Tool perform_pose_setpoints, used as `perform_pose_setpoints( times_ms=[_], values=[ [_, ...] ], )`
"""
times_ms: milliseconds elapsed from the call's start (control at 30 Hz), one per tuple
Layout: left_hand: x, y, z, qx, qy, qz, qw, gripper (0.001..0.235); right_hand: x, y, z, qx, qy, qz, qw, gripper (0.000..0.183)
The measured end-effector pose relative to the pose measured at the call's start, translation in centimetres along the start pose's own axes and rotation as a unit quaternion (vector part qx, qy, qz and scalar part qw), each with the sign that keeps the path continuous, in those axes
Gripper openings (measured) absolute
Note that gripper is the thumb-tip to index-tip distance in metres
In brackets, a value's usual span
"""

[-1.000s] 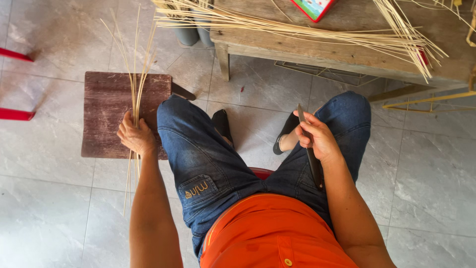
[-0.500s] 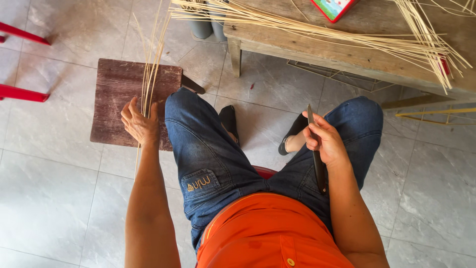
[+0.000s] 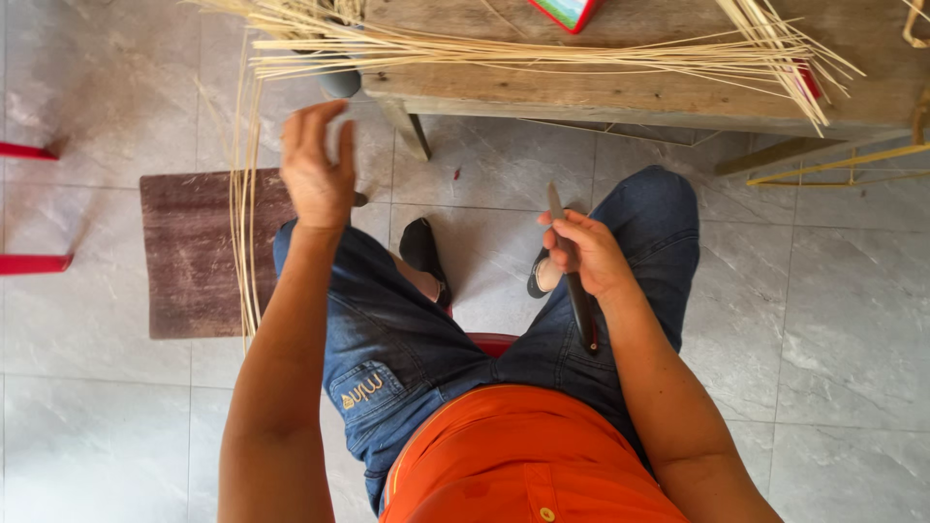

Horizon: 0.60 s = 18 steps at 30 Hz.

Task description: The person sits and repeatedly shaves thin bamboo strips using a knife, holding each strip with the left hand and drawing the blade along its length with the right hand. Finished strips are placed on a small wooden stool to the left.

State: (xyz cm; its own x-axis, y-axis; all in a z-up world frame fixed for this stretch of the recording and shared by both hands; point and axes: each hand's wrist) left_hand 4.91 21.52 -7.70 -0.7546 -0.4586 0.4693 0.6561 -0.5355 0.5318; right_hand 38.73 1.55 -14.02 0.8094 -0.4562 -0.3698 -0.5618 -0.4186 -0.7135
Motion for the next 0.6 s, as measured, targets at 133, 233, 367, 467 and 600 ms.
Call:
perform_pose_setpoints(
  times_ms=[133,233,367,467,600],
  values=[
    [-6.6,4.5,1.2,-0.136,-0.062,-0.014,0.989,0.01,-0.4,0.5,0.2,-0.01,-0.017,0.014,1.0,0.023],
    [-11.7,6.3,1.4,-0.16,-0.099,-0.003,0.982,0.009,-0.9,0.6,-0.1,-0.016,-0.03,0.0,0.999,0.026],
    [-17.9,7.2,1.0,-0.16,-0.099,0.033,0.982,0.009,-1.8,0.4,-0.4,-0.022,-0.048,-0.045,0.998,0.032],
    [-20.9,6.8,0.5,-0.173,-0.097,0.056,0.979,0.013,-2.0,0.2,-0.3,-0.015,-0.047,-0.065,0.997,0.034],
    [-22.9,5.9,0.4,-0.175,-0.103,0.076,0.976,0.008,-2.0,0.2,-0.3,-0.01,-0.055,-0.06,0.997,0.035]
  ],
)
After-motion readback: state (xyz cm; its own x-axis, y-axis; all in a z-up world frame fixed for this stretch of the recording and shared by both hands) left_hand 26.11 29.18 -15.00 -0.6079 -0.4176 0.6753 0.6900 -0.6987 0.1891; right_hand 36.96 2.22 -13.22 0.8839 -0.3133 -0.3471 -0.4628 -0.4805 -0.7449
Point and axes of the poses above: each hand's wrist, its own z-axis towards the middle knuckle, its own x-axis out of the back of the hand, y = z × x, and after that the axes turned 14 degrees about y, right-handed
